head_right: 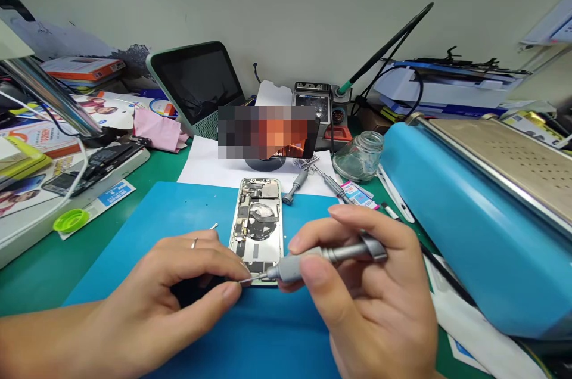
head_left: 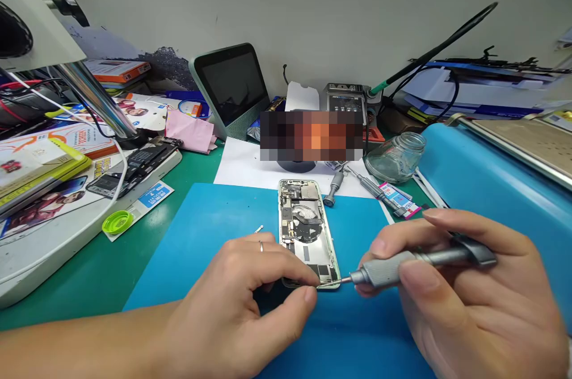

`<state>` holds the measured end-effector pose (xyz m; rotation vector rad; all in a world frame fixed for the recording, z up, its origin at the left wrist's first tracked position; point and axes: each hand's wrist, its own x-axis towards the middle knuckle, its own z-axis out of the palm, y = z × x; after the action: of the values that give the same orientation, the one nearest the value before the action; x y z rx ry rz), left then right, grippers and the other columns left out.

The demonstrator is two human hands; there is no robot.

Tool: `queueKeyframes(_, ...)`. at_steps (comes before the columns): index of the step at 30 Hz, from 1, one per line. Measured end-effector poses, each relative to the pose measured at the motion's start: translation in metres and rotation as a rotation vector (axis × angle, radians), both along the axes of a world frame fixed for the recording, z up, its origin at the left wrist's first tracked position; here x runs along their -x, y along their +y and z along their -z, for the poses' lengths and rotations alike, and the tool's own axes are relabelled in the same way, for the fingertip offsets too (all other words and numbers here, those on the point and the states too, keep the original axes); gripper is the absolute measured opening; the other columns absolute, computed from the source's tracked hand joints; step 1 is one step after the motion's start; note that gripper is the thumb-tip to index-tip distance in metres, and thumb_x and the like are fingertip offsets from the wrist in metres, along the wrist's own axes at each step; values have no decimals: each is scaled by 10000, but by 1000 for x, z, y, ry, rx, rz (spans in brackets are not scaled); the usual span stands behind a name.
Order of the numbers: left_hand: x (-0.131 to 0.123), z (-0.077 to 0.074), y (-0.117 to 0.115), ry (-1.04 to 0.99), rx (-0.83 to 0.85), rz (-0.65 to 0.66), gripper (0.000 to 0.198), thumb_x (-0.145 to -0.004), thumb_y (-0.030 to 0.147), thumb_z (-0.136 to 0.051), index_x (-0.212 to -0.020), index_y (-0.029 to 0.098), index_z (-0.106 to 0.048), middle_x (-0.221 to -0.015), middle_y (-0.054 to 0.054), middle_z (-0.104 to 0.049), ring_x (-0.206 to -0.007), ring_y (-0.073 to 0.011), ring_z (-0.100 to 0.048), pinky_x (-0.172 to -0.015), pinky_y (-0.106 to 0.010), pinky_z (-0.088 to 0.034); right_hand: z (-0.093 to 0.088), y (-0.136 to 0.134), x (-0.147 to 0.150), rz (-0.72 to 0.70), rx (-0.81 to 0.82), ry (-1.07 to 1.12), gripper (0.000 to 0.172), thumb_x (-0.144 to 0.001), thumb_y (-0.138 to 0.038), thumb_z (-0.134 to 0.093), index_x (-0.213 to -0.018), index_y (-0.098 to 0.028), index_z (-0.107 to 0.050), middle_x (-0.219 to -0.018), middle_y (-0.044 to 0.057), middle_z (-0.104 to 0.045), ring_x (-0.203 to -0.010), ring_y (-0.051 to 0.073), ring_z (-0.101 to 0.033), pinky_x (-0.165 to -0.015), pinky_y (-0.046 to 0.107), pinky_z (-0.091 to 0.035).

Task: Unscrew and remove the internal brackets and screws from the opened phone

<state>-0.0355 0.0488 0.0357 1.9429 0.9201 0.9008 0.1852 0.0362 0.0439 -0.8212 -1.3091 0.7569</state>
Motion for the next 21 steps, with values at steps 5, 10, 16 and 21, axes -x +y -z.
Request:
queueKeyframes(5, 2, 1, 0, -16, 0, 75, 134, -944, 167, -657, -909, 217, -775, -848, 46, -818, -725, -128, -694, -725, -293, -482, 0, -5, 5, 139, -24, -50, 267, -898, -238, -848, -1124, -316, -730, -800, 4, -813, -622, 187, -773, -506, 257, -681)
queueKeyframes(10, 1, -3, 1, -1, -10, 104, 175, -969, 168, -627, -935, 195, -796, -827, 27, -813, -694, -122, -678, -708, -290, -480, -4, -2, 8, 151, -67, -93, 249, -870, -240, -877, -1073, -311, -752, -772, 4, -815, -608, 197, -767, -478, 283, -678)
queueKeyframes(16, 1, -3, 2, -5, -15, 107, 185, -972, 160, -616, -939, 182, -796, -817, 22, -807, -690, -116, -666, -715, -283, -480, 0, -4, 7, 172, -55, -89, 291, -845, -188, -861, -1085, -307, -748, -771, 3, -820, -621, 191, -773, -488, 261, -677)
queueKeyframes(21, 1, 0, 2, -3, 1, 96, 182, -972, 163, -615, -927, 181, -790, -835, 19, -807, -719, -123, -676, -749, -281, -488, -1, -4, 6, 212, -62, -101, 349, -768, -69, -814, -1034, -285, -754, -744, 4, -824, -618, 188, -779, -521, 250, -674)
